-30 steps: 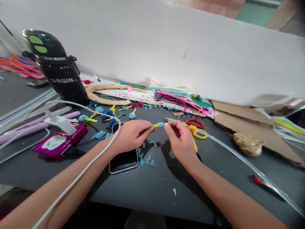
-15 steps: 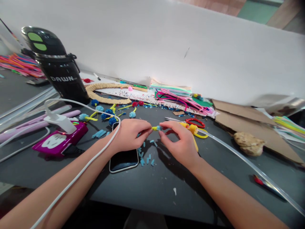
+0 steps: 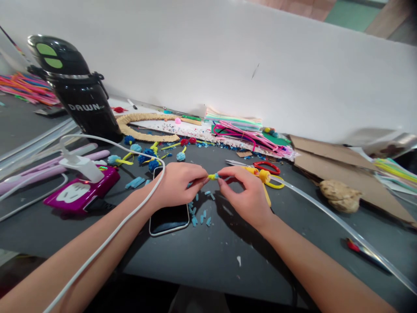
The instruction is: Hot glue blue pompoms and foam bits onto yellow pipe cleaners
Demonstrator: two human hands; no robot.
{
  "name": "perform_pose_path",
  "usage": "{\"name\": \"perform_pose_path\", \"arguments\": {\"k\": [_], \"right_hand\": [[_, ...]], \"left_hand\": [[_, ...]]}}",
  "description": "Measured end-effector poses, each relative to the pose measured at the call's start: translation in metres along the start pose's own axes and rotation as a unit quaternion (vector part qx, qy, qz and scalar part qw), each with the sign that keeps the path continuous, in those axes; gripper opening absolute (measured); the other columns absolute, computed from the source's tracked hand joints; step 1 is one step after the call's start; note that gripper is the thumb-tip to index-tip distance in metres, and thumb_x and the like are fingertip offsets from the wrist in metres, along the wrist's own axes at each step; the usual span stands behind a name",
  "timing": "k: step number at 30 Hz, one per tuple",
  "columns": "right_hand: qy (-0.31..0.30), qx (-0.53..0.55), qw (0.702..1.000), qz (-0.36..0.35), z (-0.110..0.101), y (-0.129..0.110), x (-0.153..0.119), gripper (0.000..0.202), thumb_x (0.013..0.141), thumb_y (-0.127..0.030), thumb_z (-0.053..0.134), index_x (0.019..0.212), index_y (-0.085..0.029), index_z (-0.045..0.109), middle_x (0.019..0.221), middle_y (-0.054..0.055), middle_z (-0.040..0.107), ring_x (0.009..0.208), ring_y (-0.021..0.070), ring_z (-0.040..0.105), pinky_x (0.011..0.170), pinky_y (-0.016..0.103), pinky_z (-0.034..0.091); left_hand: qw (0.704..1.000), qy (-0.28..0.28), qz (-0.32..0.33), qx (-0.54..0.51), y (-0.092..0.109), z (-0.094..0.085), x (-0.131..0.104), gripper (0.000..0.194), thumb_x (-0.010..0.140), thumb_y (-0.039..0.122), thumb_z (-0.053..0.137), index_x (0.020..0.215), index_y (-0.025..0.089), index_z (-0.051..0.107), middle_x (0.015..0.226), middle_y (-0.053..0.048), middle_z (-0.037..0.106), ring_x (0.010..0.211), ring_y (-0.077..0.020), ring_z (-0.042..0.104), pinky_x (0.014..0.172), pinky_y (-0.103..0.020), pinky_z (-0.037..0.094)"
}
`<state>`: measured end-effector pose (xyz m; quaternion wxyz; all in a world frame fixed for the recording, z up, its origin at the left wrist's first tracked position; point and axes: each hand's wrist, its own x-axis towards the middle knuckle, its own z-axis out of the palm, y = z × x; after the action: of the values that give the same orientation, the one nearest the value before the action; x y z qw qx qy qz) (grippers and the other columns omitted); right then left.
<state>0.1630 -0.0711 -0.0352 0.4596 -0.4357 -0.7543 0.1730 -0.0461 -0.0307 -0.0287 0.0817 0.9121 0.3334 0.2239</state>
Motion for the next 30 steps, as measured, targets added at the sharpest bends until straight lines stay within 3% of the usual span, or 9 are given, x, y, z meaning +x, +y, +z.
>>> {"name": "perform_pose_path", "arguments": {"k": [30], "right_hand": [[-0.010,0.012,0.999,0.044,0.0035,0.0011,-0.0006,0.013,0.083,-0.019,0.065,0.095,-0.019,0.067,0.093,0.002,0.070,0.083,0.0149,0.066,0.080,0.030,0.057]], "left_hand": [[1.000,0.002,0.017,0.009,0.0021,-0.0010,-0.0003,0.018,0.089,0.020,0.050,0.075,0.018,0.061,0.072,0.000,0.062,0.066,-0.0119,0.055,0.059,-0.024,0.034]]}}
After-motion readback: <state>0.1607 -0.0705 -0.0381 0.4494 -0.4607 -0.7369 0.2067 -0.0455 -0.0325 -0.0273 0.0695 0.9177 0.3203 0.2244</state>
